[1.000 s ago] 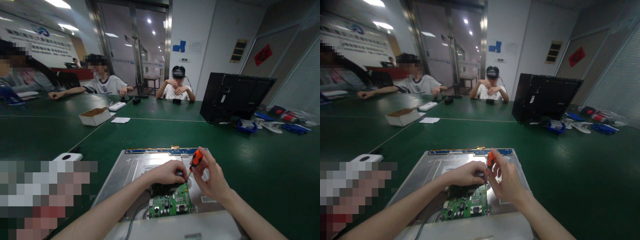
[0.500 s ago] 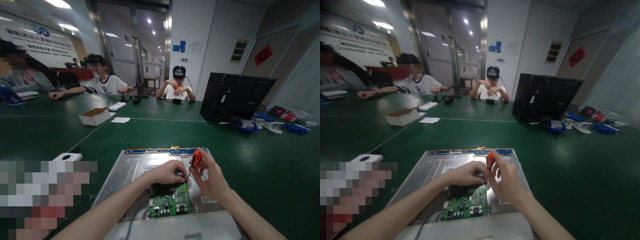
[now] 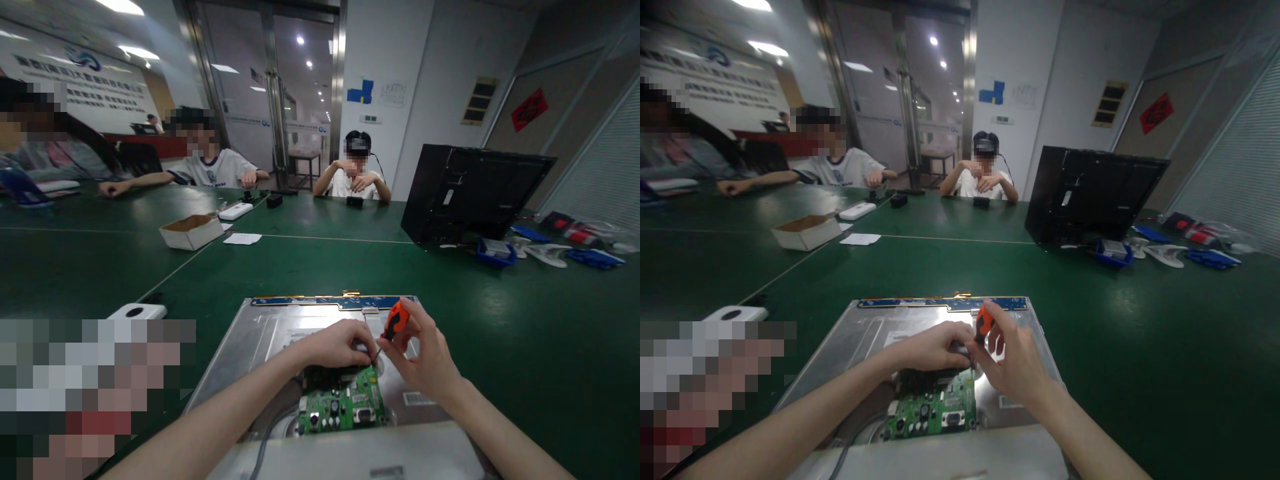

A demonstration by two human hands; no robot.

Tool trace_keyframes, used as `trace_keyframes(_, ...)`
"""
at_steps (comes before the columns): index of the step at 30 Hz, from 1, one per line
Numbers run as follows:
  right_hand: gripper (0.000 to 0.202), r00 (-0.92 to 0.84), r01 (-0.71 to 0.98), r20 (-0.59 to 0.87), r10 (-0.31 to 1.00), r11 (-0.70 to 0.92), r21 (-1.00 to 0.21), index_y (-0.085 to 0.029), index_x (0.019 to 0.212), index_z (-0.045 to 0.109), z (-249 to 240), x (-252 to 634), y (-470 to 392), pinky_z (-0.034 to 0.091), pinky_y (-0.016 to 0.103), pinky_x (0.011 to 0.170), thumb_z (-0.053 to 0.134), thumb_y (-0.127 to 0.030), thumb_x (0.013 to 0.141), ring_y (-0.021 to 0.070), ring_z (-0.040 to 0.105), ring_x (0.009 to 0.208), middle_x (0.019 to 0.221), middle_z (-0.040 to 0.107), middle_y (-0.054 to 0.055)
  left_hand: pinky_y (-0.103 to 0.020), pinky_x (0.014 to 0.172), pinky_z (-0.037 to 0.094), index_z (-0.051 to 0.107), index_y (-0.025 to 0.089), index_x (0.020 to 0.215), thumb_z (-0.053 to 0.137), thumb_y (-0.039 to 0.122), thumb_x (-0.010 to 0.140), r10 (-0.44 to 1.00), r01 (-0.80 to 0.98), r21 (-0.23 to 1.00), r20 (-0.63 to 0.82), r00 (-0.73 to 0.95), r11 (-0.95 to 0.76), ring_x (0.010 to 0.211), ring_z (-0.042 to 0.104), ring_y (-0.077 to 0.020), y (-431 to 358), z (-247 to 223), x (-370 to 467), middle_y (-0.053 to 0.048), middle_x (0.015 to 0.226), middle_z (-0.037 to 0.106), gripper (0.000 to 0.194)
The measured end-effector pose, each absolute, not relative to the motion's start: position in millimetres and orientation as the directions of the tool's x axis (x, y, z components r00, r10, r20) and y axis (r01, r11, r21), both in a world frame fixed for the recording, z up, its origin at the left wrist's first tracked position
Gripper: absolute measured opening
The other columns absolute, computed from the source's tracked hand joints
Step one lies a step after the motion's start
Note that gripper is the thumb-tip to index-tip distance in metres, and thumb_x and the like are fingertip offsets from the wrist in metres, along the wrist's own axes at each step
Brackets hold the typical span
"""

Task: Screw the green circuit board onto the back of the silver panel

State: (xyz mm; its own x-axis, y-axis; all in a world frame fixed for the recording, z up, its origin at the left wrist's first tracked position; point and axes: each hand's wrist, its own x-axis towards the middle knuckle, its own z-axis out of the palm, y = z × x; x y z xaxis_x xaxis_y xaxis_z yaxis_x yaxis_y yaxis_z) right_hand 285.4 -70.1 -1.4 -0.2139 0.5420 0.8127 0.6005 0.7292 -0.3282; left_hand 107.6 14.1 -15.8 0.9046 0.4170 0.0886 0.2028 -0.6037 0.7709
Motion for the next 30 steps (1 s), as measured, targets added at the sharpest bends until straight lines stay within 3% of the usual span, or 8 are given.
trace_keyframes(9, 0.07, -0.231, 0.534, 0.787, 0.571, 0.751, -0.389, -0.022, 0.148, 0.018, -4.3, 286.2, -70.9, 0.051, 0.025, 0.044, 0.05, -0.009, 0.087, 0.0152, 0.061, 0.057, 0.081, 0.063, 0.004, -0.024, 0.075, 0.043, 0.072, 0.018, 0.084, 0.066, 0.005, 0.072, 0.428, 0.219, 0.777, 0.071, 0.901, -0.59, 0.082, 0.059, -0.0161, 11.8, -13.8, 107.7, 0.0, 0.09, 0.067, 0.019)
trace_keyframes(19, 0.069, -0.182, 0.592, 0.806, 0.563, 0.717, -0.367, -0.025, 0.146, 0.02, -3.9, 283.7, -70.3, 0.046, 0.022, 0.04, 0.055, -0.015, 0.088, 0.0112, 0.052, 0.046, 0.068, 0.055, -0.004, -0.022, 0.069, 0.041, 0.071, 0.017, 0.081, 0.067, 0.005, 0.072, 0.458, 0.24, 0.777, 0.069, 0.886, -0.581, 0.075, 0.055, -0.0142, 9.3, -9.6, 108.1, 0.001, 0.079, 0.061, 0.015)
trace_keyframes(30, 0.066, -0.237, 0.542, 0.772, 0.59, 0.739, -0.4, -0.023, 0.147, 0.017, 0.3, 285.3, -72.6, 0.053, 0.027, 0.049, 0.047, -0.012, 0.09, 0.0148, 0.061, 0.057, 0.081, 0.064, 0.002, -0.024, 0.074, 0.043, 0.071, 0.015, 0.078, 0.066, 0.004, 0.072, 0.442, 0.226, 0.786, 0.066, 0.894, -0.575, 0.079, 0.058, -0.016, 11.4, -12.3, 107.7, 0.0, 0.082, 0.063, 0.014)
